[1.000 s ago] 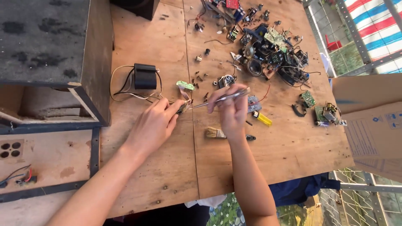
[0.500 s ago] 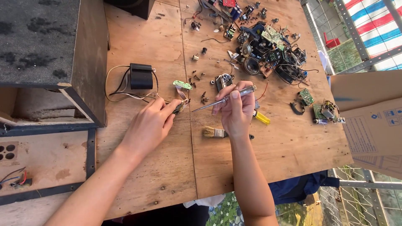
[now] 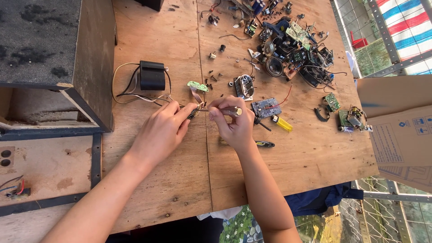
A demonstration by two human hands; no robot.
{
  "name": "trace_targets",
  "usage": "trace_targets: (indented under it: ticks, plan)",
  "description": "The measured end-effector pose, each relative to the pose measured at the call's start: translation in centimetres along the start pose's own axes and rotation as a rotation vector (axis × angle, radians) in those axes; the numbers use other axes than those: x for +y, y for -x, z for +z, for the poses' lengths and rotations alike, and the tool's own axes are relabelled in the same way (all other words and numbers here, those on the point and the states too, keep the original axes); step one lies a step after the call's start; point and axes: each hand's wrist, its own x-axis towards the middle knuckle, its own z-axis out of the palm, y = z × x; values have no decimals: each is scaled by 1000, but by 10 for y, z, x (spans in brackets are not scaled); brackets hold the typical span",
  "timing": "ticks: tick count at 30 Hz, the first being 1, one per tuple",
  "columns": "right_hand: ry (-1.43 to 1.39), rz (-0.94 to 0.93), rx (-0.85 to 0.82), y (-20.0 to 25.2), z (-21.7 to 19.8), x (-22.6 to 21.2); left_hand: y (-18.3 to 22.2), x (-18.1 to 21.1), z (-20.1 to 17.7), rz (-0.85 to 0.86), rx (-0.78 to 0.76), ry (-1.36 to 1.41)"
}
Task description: Inspecting and repairing a small circuit board using a lighter and a fine hand tool.
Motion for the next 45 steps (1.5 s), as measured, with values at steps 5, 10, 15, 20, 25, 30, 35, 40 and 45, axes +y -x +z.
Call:
trace_targets:
  ticks: [5,10,15,20,25,30,35,40,45]
  plan:
    - [159,-64,-56,-3,10,-11,1,-2,6,20,-3,-15]
    - [217,-80,-125,-2,16,-17,0,2,1,51,-6,-53]
    - [120,107,-116,-18,11,-24,1,9,-1,96,-11,-60]
    - [56,132,-95,-13,11,-14,2,9,-1,73,-18,-24]
    - [57,83,-5,-1,4,-9,1,7,0,70,-3,-47]
    - [42,-24,30,4,11,-3,0,7,2,51,4,-30]
    - [194,-184,8,3,16,-10,0,3,6,61,13,-64]
    - [195,-160,2,1,17,-10,0,0,9,88,12,-106]
    - [19,-47,53,0,14,-7,1,2,9,83,18,-80]
